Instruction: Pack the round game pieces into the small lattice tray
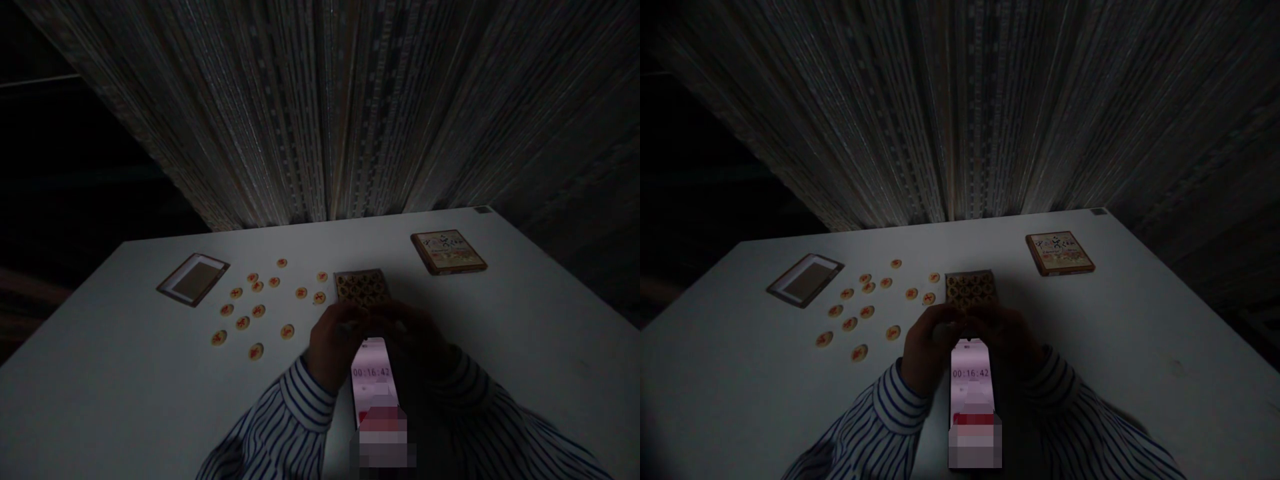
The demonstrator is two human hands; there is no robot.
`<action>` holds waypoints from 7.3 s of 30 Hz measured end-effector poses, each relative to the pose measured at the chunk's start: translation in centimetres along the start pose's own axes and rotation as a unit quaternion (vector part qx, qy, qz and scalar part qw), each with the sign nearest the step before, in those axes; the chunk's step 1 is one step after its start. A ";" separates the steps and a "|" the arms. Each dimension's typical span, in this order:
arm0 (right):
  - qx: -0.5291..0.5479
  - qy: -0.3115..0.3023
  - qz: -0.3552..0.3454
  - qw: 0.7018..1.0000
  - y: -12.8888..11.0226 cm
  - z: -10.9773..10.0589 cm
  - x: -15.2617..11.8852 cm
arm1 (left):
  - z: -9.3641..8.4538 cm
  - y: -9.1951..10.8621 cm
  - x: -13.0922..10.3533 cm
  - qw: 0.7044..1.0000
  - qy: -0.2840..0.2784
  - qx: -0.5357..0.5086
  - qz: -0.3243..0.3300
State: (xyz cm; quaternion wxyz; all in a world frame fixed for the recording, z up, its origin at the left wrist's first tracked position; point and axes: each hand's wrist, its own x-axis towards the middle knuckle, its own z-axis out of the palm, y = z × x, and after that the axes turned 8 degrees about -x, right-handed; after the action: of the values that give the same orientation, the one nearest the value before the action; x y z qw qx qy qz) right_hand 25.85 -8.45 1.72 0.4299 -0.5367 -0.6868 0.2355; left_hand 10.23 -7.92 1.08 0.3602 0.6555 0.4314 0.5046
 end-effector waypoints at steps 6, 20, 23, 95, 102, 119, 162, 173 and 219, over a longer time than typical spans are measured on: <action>0.030 -0.015 0.019 0.999 -0.3 -0.3 0.3 | -0.1 -0.1 -0.1 0.999 -0.018 0.011 0.026; 0.030 -0.009 -0.027 0.999 -0.2 -0.2 0.3 | -0.3 0.1 0.7 0.971 -0.018 -0.156 -0.181; -0.006 -0.009 -0.061 0.998 0.0 -0.1 0.3 | -0.2 0.2 0.8 0.955 -0.007 -0.197 -0.220; -0.351 -0.028 -0.146 0.925 4.9 -0.8 0.7 | -0.5 -2.8 0.4 0.986 0.025 0.128 -0.102; -0.352 -0.032 -0.148 0.924 4.8 -0.7 0.7 | -0.5 -2.9 0.4 0.986 0.030 0.125 -0.103; -0.355 -0.044 -0.150 0.922 4.7 -0.8 0.7 | -0.5 -2.7 0.4 0.986 0.034 0.120 -0.106; -0.366 0.001 -0.173 0.915 5.0 -2.6 0.7 | -0.5 -2.8 0.4 0.985 0.029 0.131 -0.106; -0.361 -0.002 -0.179 0.915 5.4 -3.1 0.8 | -0.5 -2.7 0.5 0.985 0.024 0.122 -0.121; -0.310 0.073 -0.130 0.939 4.2 -3.3 1.2 | -0.8 -2.3 0.1 0.986 0.059 0.121 -0.097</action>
State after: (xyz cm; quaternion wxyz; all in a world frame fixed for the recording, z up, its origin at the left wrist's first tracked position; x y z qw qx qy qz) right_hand 30.80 -6.45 0.54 0.3181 -0.5654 -0.7561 -0.0865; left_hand 9.04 -6.98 -0.77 0.2999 0.6184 0.5710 0.4490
